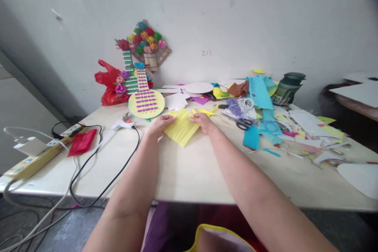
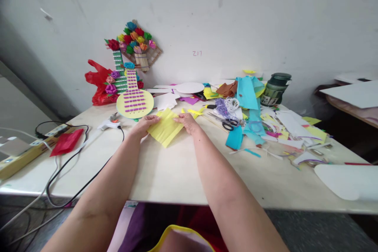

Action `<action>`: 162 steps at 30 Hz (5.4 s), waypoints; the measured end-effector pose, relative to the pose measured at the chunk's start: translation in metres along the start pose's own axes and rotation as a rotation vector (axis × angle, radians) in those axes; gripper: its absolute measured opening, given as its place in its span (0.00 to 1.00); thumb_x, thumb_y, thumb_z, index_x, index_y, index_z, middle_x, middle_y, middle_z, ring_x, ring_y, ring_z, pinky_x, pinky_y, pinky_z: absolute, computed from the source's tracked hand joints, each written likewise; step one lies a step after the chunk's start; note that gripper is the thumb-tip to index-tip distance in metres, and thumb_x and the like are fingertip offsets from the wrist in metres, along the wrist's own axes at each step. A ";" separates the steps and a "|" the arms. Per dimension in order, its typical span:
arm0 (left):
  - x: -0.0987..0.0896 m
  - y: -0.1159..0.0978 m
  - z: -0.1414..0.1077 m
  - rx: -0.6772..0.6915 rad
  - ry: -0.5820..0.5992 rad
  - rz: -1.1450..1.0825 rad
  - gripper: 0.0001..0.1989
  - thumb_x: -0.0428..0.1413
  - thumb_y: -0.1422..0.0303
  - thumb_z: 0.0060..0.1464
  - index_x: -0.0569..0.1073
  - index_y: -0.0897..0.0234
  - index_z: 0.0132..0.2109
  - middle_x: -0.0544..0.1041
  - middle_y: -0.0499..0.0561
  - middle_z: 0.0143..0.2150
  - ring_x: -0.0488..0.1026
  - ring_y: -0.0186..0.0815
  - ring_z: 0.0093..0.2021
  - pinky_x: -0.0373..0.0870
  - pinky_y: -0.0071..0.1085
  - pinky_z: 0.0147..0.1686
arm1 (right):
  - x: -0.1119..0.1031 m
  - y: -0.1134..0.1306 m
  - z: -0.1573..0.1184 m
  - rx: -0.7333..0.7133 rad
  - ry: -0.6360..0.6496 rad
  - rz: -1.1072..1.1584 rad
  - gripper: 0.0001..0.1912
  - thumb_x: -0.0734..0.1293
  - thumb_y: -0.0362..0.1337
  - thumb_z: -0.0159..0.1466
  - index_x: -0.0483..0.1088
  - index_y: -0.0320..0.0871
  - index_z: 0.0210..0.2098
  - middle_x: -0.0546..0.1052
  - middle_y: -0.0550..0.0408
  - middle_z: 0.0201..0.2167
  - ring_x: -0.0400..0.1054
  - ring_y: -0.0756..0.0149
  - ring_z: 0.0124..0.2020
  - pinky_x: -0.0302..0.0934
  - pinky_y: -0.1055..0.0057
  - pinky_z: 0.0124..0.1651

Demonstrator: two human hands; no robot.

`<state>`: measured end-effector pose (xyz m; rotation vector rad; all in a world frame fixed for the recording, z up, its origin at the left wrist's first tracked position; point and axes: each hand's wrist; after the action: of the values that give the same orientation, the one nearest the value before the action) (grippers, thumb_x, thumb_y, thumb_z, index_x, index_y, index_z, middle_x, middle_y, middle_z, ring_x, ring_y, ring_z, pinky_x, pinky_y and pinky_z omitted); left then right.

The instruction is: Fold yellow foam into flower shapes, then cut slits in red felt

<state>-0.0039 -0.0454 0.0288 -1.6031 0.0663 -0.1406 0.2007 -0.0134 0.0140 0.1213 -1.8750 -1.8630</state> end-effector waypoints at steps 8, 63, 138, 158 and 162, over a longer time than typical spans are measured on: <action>0.001 0.001 0.002 0.048 -0.017 0.149 0.16 0.64 0.59 0.33 0.70 0.66 0.25 0.70 0.46 0.20 0.65 0.27 0.19 0.58 0.24 0.19 | -0.002 0.001 -0.001 0.036 0.050 0.018 0.12 0.74 0.39 0.43 0.72 0.39 0.23 0.76 0.53 0.20 0.69 0.67 0.22 0.63 0.71 0.27; -0.002 -0.001 -0.001 -0.006 0.148 -0.083 0.21 0.64 0.67 0.36 0.76 0.67 0.42 0.78 0.55 0.35 0.74 0.37 0.32 0.68 0.32 0.35 | 0.000 -0.002 0.002 0.071 -0.047 0.037 0.11 0.71 0.28 0.43 0.76 0.42 0.28 0.77 0.56 0.24 0.71 0.66 0.27 0.64 0.68 0.37; 0.002 -0.003 -0.002 -0.039 0.080 0.222 0.18 0.62 0.55 0.37 0.69 0.66 0.26 0.71 0.48 0.21 0.66 0.29 0.20 0.58 0.25 0.19 | 0.008 -0.005 0.004 -0.108 -0.093 -0.437 0.14 0.71 0.46 0.42 0.68 0.41 0.16 0.66 0.63 0.14 0.58 0.72 0.20 0.56 0.71 0.30; 0.002 -0.003 0.001 0.009 0.105 0.288 0.16 0.62 0.57 0.37 0.68 0.65 0.25 0.70 0.46 0.20 0.65 0.29 0.19 0.57 0.25 0.19 | 0.007 -0.006 0.003 -0.024 -0.032 -0.196 0.20 0.66 0.55 0.50 0.71 0.43 0.25 0.73 0.54 0.22 0.67 0.65 0.27 0.61 0.67 0.34; 0.002 -0.003 0.001 0.049 0.090 0.275 0.16 0.62 0.58 0.37 0.68 0.65 0.24 0.69 0.46 0.20 0.64 0.28 0.19 0.57 0.25 0.19 | 0.007 -0.007 0.004 -0.028 -0.020 -0.200 0.16 0.69 0.51 0.47 0.68 0.43 0.21 0.71 0.57 0.19 0.65 0.66 0.24 0.60 0.68 0.32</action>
<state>-0.0016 -0.0447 0.0317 -1.5226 0.3491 -0.0008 0.1911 -0.0131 0.0096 0.2913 -1.9098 -2.0282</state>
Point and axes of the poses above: each hand's wrist, its own z-axis towards the middle knuckle, its own x-axis out of the palm, y = z × x
